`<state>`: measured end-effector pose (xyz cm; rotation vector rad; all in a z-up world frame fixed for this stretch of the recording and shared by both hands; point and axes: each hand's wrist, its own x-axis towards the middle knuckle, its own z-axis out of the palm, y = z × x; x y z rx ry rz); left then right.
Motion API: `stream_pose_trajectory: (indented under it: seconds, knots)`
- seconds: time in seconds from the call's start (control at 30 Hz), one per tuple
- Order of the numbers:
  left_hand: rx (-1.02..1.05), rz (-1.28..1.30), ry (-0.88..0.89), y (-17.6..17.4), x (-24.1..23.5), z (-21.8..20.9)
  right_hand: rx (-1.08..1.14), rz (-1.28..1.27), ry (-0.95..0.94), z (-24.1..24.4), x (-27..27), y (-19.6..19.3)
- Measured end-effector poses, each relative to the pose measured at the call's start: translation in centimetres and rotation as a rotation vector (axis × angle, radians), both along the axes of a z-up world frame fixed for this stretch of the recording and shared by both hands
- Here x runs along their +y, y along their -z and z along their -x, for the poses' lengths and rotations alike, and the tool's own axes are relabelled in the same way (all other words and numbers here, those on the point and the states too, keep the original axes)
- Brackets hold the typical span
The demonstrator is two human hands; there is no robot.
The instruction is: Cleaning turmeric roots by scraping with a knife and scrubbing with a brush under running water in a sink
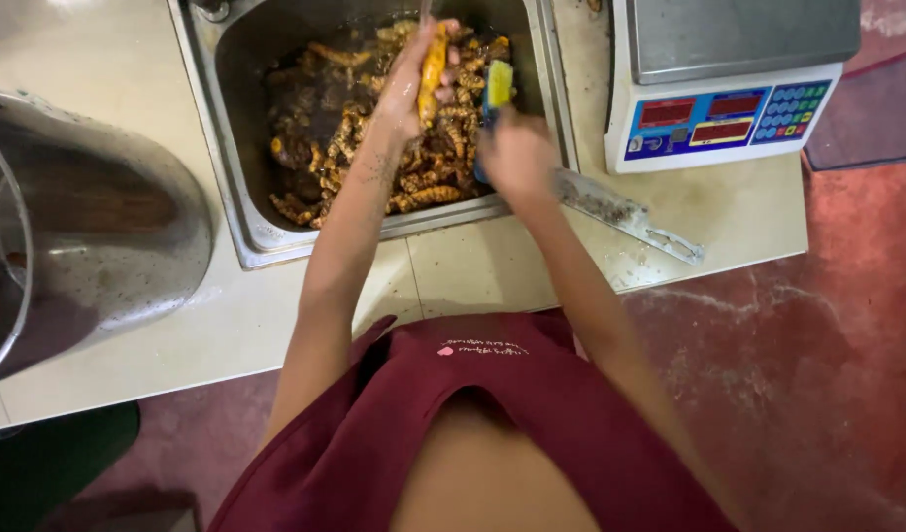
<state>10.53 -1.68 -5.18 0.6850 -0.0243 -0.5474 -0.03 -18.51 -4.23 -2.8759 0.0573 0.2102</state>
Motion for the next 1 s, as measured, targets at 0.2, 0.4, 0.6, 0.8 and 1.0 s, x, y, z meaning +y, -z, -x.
stream_pose_trajectory:
  seconds: [0.2,0.4,0.6,0.8,1.0]
  knots:
    - [0.009,0.128,0.001,3.6,0.1,-1.2,0.147,0.311,0.303,-9.1,2.6,16.8]
    - [0.109,0.208,-0.181,4.1,0.7,-2.0,0.017,-0.471,0.377,-6.2,-1.4,7.1]
    - [-0.021,0.247,-0.3,9.0,-2.6,-2.9,-0.329,-0.66,-0.019,-1.9,4.9,2.3]
    - [-0.083,0.004,-0.239,3.5,-0.1,-3.7,-0.096,-0.943,0.056,-2.3,7.6,-4.3]
    - [0.21,-0.142,-0.307,-1.7,-2.2,0.5,-0.336,-0.829,0.13,-8.8,4.5,6.2]
